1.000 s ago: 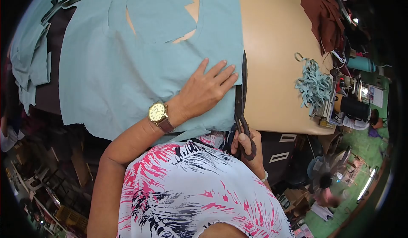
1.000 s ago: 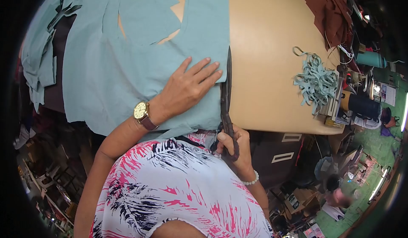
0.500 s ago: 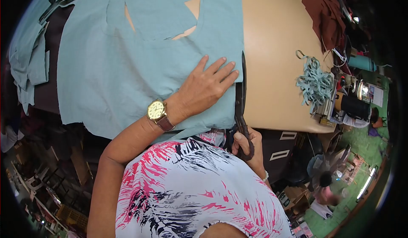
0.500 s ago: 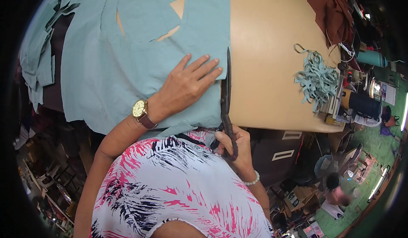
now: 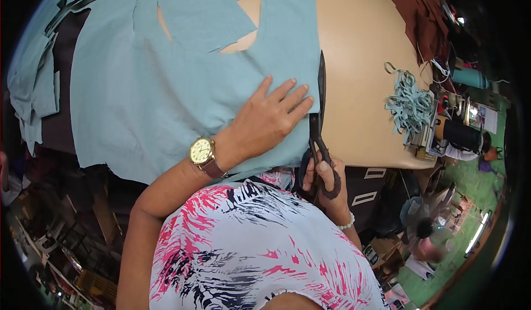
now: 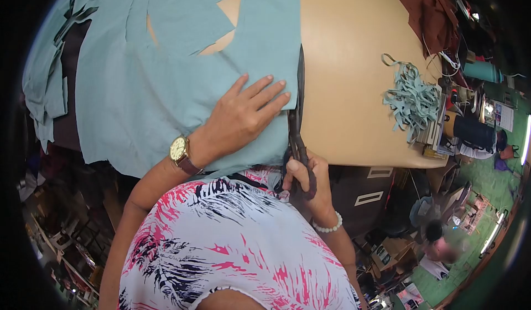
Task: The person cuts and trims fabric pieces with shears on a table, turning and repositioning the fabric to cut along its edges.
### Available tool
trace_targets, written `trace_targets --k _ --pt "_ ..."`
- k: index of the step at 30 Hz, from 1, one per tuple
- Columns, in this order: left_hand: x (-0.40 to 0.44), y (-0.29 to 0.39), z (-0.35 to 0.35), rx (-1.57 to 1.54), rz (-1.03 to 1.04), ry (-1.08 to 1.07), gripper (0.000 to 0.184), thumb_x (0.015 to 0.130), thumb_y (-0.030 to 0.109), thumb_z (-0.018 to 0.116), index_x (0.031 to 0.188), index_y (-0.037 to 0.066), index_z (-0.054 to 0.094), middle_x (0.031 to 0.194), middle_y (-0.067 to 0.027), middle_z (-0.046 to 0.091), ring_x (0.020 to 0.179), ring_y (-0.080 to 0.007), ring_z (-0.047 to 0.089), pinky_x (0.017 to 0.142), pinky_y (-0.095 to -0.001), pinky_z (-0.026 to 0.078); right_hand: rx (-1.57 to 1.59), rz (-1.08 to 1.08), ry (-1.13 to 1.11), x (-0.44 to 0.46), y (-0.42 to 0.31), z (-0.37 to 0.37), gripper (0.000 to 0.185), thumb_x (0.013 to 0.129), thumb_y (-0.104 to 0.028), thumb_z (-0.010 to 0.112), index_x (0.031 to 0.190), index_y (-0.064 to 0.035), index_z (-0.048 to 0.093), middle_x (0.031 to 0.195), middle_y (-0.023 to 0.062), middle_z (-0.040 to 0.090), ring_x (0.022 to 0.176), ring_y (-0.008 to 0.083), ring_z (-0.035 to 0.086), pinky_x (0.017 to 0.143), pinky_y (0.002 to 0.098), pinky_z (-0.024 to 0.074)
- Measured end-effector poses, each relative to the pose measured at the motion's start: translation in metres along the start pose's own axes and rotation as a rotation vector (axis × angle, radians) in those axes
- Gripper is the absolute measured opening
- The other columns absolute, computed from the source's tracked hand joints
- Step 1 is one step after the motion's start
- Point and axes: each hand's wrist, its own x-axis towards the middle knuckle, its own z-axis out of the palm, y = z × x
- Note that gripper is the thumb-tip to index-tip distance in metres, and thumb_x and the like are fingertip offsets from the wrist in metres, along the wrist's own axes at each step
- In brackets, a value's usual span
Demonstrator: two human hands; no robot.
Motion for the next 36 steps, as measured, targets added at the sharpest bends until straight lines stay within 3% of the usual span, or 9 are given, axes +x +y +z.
trace_targets --k 6,15,30,36 --pt "-0.0020 0.0023 -0.0030 -0.019 0.003 -0.001 0.029 0.075 0.012 0.057 0.103 0.005 0.057 0.112 -0.0100 0.055 0.107 -0.0252 0.052 0.085 -0.0466 0.043 0.000 -0.007 0.010 0.0070 -0.0086 0.0035 0.043 0.078 -0.043 0.059 0.069 -0.0029 0.047 0.054 0.0024 0.047 0.046 0.0106 0.050 0.045 0.0216 0.0394" --pt "-0.0029 0.0014 -0.0047 -0.045 -0.011 -0.005 0.030 0.076 0.012 0.057 0.105 0.005 0.056 0.113 -0.0099 0.055 0.107 -0.0253 0.052 0.085 -0.0461 0.043 0.041 0.047 0.036 0.0038 -0.0033 0.0033 0.031 0.081 -0.030 0.061 0.070 -0.0027 0.049 0.054 0.0013 0.047 0.045 0.0087 0.048 0.043 0.0205 0.0383" --pt "-0.0025 0.0009 -0.0062 -0.068 -0.003 -0.034 0.034 0.075 0.007 0.059 0.108 0.005 0.055 0.115 -0.0115 0.055 0.105 -0.0285 0.053 0.083 -0.0469 0.043 -0.059 0.136 0.062 0.0015 -0.0041 0.0058 0.025 0.080 -0.023 0.064 0.076 -0.0005 0.054 0.050 -0.0001 0.050 0.040 0.0057 0.047 0.038 0.0186 0.0356" --pt "-0.0016 0.0026 -0.0079 -0.069 0.015 -0.061 0.036 0.074 0.007 0.060 0.110 0.005 0.055 0.116 -0.0116 0.055 0.105 -0.0284 0.054 0.083 -0.0469 0.043 0.004 0.018 0.006 0.0047 -0.0076 0.0043 0.031 0.083 -0.030 0.058 0.073 -0.0014 0.051 0.052 0.0026 0.050 0.043 0.0083 0.049 0.041 0.0198 0.0375"
